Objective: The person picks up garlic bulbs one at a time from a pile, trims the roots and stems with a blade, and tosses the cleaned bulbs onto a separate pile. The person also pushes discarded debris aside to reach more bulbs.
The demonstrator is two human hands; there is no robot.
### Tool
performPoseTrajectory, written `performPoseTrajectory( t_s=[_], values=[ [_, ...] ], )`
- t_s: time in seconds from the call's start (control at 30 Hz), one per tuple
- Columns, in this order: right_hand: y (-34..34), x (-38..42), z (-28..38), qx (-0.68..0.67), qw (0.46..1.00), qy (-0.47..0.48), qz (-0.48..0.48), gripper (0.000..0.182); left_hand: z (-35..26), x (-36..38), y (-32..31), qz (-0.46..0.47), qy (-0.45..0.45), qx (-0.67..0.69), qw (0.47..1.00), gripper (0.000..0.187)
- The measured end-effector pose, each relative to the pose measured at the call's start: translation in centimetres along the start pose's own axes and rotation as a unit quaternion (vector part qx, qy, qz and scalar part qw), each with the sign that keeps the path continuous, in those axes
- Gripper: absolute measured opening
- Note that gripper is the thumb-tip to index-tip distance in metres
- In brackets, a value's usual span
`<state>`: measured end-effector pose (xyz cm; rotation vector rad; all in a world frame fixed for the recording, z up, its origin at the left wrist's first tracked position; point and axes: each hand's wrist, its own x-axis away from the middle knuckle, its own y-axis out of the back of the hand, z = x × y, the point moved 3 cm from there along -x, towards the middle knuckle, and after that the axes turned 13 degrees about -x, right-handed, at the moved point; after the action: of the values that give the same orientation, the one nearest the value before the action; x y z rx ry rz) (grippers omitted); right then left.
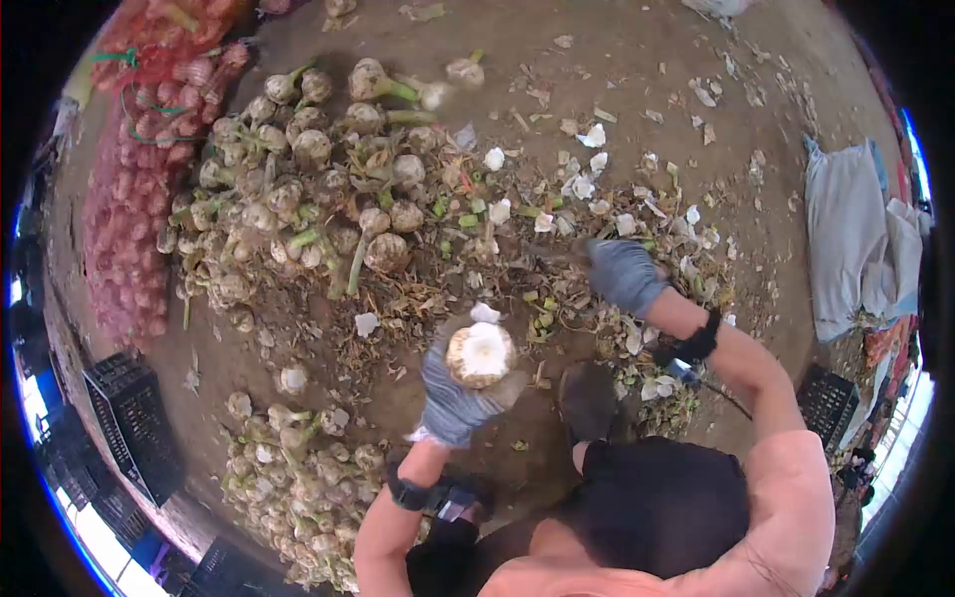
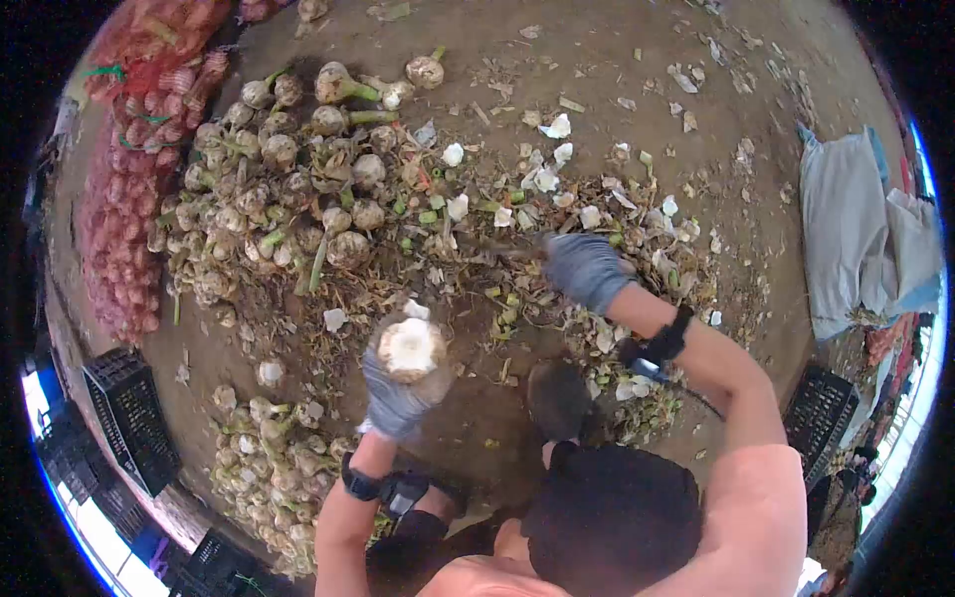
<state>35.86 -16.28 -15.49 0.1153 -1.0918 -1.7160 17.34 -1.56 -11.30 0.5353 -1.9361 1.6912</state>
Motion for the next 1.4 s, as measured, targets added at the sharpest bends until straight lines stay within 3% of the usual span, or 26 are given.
performPoseTrajectory(
  t_s=[0.03, 0.07, 0.1, 0.13, 0.17, 0.23, 0.27, 0.3, 0.37, 0.4, 0.47, 0.53, 0.6, 0.7, 0.73, 0.77, 0.83, 0.97, 1.03, 1.07, 1.17, 1.23, 1.27, 1.33, 1.37, 1.4],
  values=[
    [2.0, 0.9, 0.7, 0.001, 0.999, -0.047, -0.014, 0.022, -0.2, 0.2, -0.7, -0.036, -0.042, -0.042, 0.998, 0.038],
    [3.0, 1.6, 1.1, 0.002, 0.996, -0.089, -0.019, 0.026, -0.8, 0.3, -0.9, -0.078, -0.165, -0.367, 0.912, 0.041],
    [2.3, 2.3, 1.7, 0.000, 0.996, -0.089, -0.015, 0.026, -1.4, 0.7, -1.5, -0.108, -0.258, -0.654, 0.703, 0.044],
    [2.1, 2.0, 2.5, -0.060, 0.996, -0.058, -0.017, 0.028, -2.0, 0.0, -1.6, -0.102, -0.267, -0.655, 0.700, 0.044],
    [1.9, 1.5, 3.2, -0.120, 0.992, -0.027, -0.015, 0.031, -2.3, -0.6, -1.6, -0.085, -0.264, -0.712, 0.646, 0.043],
    [0.3, 1.5, 4.2, -0.174, 0.983, -0.051, 0.020, 0.035, -1.3, 0.1, -0.8, -0.059, -0.225, -0.812, 0.535, 0.040],
    [-0.5, 1.0, 4.5, -0.199, 0.978, -0.022, 0.057, 0.035, -1.3, 0.5, -2.1, -0.043, -0.275, -0.858, 0.432, 0.035],
    [-0.9, 0.2, 4.9, -0.223, 0.971, 0.008, 0.089, 0.034, -1.4, 0.1, -2.1, -0.043, -0.279, -0.858, 0.430, 0.035],
    [-0.5, -0.7, 7.3, -0.211, 0.974, 0.017, 0.082, 0.033, -0.8, -0.3, -1.9, 0.002, -0.265, -0.900, 0.347, 0.028],
    [-0.2, -0.8, 7.9, -0.195, 0.977, 0.028, 0.076, 0.032, -0.8, -0.3, -2.2, 0.007, -0.264, -0.900, 0.348, 0.028],
    [-0.1, -1.2, 7.1, -0.156, 0.982, 0.024, 0.102, 0.031, -0.9, 0.1, -3.7, 0.046, -0.326, -0.907, 0.262, 0.023],
    [-0.7, -1.7, 4.5, -0.041, 0.987, -0.024, 0.153, 0.030, -1.6, 0.7, -3.8, 0.045, -0.341, -0.904, 0.255, 0.022],
    [-1.2, -0.5, 2.1, -0.064, 0.990, -0.033, 0.120, 0.029, -3.6, 1.4, -4.1, 0.039, -0.363, -0.900, 0.238, 0.020],
    [-0.9, -0.4, 1.9, -0.093, 0.990, -0.043, 0.094, 0.027, -6.1, 4.8, -2.6, 0.035, -0.319, -0.929, 0.186, 0.021],
    [-0.4, -0.9, 2.3, -0.093, 0.992, -0.044, 0.079, 0.024, -7.0, 5.5, -1.0, 0.015, -0.254, -0.950, 0.178, 0.025],
    [-0.5, -1.3, 3.3, -0.097, 0.991, -0.038, 0.080, 0.024, -7.6, 6.1, 0.3, -0.004, -0.186, -0.967, 0.173, 0.032],
    [-1.1, -1.6, 6.8, -0.217, 0.971, 0.060, 0.082, 0.026, -7.6, 6.7, 0.2, 0.010, -0.173, -0.970, 0.169, 0.035],
    [-2.6, -2.6, 11.4, -0.211, 0.967, 0.113, 0.090, 0.031, -6.4, 5.2, -1.8, 0.029, -0.153, -0.968, 0.198, 0.035],
    [-1.2, -2.6, 13.2, -0.175, 0.974, 0.094, 0.111, 0.030, -5.6, 4.4, -2.1, 0.040, -0.255, -0.953, 0.157, 0.024],
    [-0.6, -2.5, 13.5, -0.139, 0.978, 0.079, 0.131, 0.029, -5.4, 4.1, -2.4, 0.042, -0.257, -0.952, 0.158, 0.024],
    [-3.5, -2.5, 8.7, -0.129, 0.981, 0.009, 0.142, 0.028, -5.5, 4.6, -3.4, 0.047, -0.236, -0.961, 0.136, 0.023],
    [-2.8, 0.1, 5.1, -0.097, 0.988, -0.010, 0.117, 0.026, -7.4, 6.2, -3.3, 0.018, -0.271, -0.947, 0.173, 0.021],
    [-3.1, 1.1, 3.2, -0.078, 0.991, -0.041, 0.101, 0.026, -8.3, 7.6, -3.6, 0.010, -0.323, -0.936, 0.137, 0.020],
    [-1.9, 1.7, 2.1, -0.080, 0.980, -0.107, 0.146, 0.033, -10.3, 10.0, -0.7, -0.051, -0.008, -0.993, 0.104, 0.026],
    [-1.8, 1.7, 1.5, -0.082, 0.982, -0.094, 0.141, 0.033, -11.7, 12.3, 5.9, -0.126, 0.120, -0.981, 0.086, 0.035],
    [-2.0, 1.4, 1.3, -0.026, 0.994, -0.009, 0.107, 0.042, -13.6, 14.5, 12.0, -0.205, 0.242, -0.946, 0.066, 0.045]
  ],
)
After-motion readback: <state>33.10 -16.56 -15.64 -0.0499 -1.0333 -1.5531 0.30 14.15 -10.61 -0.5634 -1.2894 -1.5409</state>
